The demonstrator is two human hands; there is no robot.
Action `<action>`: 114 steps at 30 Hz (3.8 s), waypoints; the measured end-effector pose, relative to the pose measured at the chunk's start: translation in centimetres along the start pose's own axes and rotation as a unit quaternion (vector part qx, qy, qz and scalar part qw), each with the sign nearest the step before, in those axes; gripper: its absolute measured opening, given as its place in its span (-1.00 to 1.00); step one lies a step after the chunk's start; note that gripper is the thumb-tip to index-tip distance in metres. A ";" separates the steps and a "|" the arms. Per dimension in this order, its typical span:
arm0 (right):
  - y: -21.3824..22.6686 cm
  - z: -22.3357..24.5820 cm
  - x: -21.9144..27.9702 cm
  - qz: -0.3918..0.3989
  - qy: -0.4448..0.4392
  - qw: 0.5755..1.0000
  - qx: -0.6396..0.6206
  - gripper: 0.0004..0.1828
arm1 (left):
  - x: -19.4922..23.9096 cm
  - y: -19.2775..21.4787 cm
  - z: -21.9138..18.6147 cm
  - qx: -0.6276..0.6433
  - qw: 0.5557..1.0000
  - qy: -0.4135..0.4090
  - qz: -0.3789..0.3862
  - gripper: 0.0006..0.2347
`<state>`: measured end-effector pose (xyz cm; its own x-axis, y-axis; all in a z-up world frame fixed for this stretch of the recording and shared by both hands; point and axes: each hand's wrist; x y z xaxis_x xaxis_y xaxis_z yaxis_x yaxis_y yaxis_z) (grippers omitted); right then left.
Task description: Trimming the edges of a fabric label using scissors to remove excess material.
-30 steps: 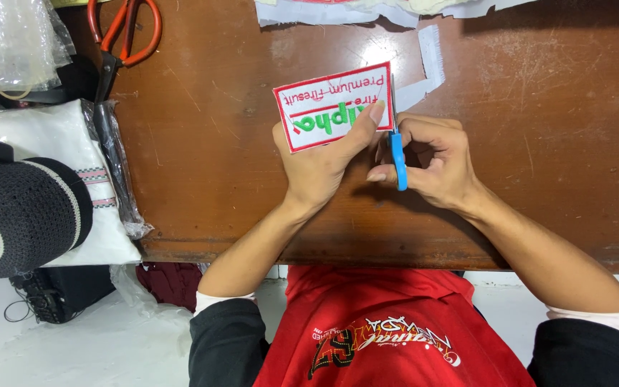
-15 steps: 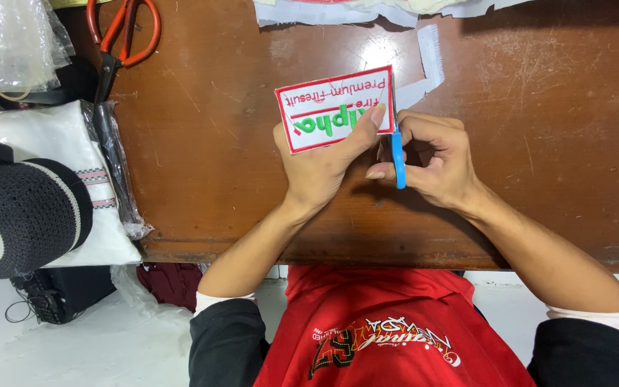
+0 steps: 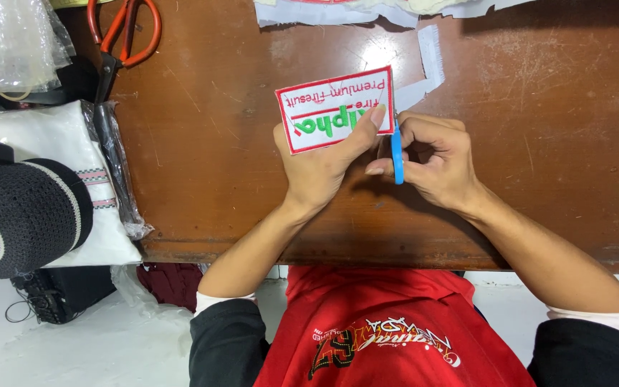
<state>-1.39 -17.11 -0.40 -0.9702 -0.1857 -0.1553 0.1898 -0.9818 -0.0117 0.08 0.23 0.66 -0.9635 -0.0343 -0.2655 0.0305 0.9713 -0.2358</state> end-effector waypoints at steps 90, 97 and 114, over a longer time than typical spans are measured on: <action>0.1 0.3 -0.2 -0.047 -0.022 0.998 -0.018 -0.68 | -0.7 0.1 -0.5 -0.001 1.000 0.002 0.015 -0.74; 1.8 2.5 -0.3 -0.174 -0.076 0.979 -0.075 -0.69 | -2.0 -1.6 -4.0 -0.117 0.985 0.102 0.078 -0.91; 2.4 3.6 -1.6 -0.150 -0.197 0.964 -0.099 -0.56 | -3.1 -0.6 -4.1 -0.107 0.985 0.108 0.082 -0.90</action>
<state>0.10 -19.29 3.42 -0.9600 0.0661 0.2720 -0.1214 -0.9739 -0.1918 1.96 0.73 5.41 -0.9850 0.1561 -0.0731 0.1563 0.9877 0.0024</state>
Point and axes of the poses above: each hand's wrist, its own x-axis away from the middle knuckle, its own y-axis out of the back of the hand, z = x × y, and after that the axes turned 10 degrees about -y, right-handed
